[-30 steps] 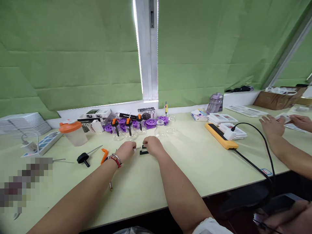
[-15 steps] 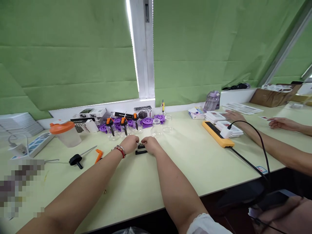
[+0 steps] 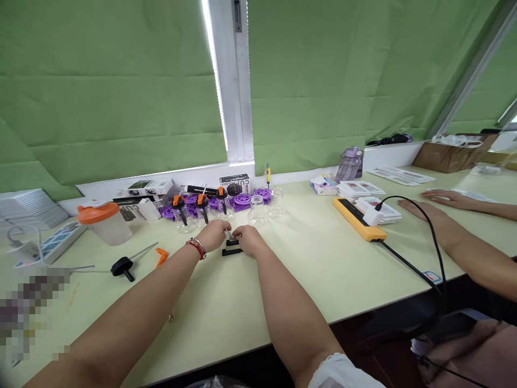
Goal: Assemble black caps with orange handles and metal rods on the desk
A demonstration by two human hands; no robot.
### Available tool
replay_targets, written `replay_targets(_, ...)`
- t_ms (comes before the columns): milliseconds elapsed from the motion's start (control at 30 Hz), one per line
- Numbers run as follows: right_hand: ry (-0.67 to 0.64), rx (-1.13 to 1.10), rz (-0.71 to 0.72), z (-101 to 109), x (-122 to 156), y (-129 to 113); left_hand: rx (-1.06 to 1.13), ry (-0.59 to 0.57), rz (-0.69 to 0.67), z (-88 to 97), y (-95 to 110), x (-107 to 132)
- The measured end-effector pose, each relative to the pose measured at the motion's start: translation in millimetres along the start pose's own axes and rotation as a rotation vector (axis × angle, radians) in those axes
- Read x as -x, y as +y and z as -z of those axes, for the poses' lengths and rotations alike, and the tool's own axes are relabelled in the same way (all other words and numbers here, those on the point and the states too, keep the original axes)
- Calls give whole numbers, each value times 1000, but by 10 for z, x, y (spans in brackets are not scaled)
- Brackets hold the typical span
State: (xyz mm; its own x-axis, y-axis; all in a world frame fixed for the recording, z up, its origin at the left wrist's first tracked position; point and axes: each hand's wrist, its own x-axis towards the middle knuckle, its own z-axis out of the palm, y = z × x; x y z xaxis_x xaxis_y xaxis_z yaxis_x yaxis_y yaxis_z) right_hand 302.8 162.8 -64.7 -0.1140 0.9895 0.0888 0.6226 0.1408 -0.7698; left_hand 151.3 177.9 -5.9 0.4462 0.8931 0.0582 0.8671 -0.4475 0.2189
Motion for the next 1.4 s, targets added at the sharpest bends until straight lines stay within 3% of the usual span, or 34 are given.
replay_targets(167,10,-56,17,-23,-32,42,45,57,49,8,-33,-63)
replay_targets(367,12,-175,-25,-76,-104,156,77,65,124,-150,-63,-140)
replay_targets(633,71,-49,-47,3,-63,113,116,19,119,-310,-138,-238)
replay_targets(933,67,71,-72,60,-14,13,152,-30,111,-313,-168,-236)
replay_targets(1100,59,92,-60,67,17,-5,165,1,109,-23,-183,-79)
replay_targets(1267,80,76,-79,76,58,-64,77,54,60,553,-402,474)
replay_targets(1333,102,75,-53,72,86,-133,-55,42,147,704,-499,793)
replay_targets(1400,120,79,0,50,128,-233,-147,11,340,744,-558,1093)
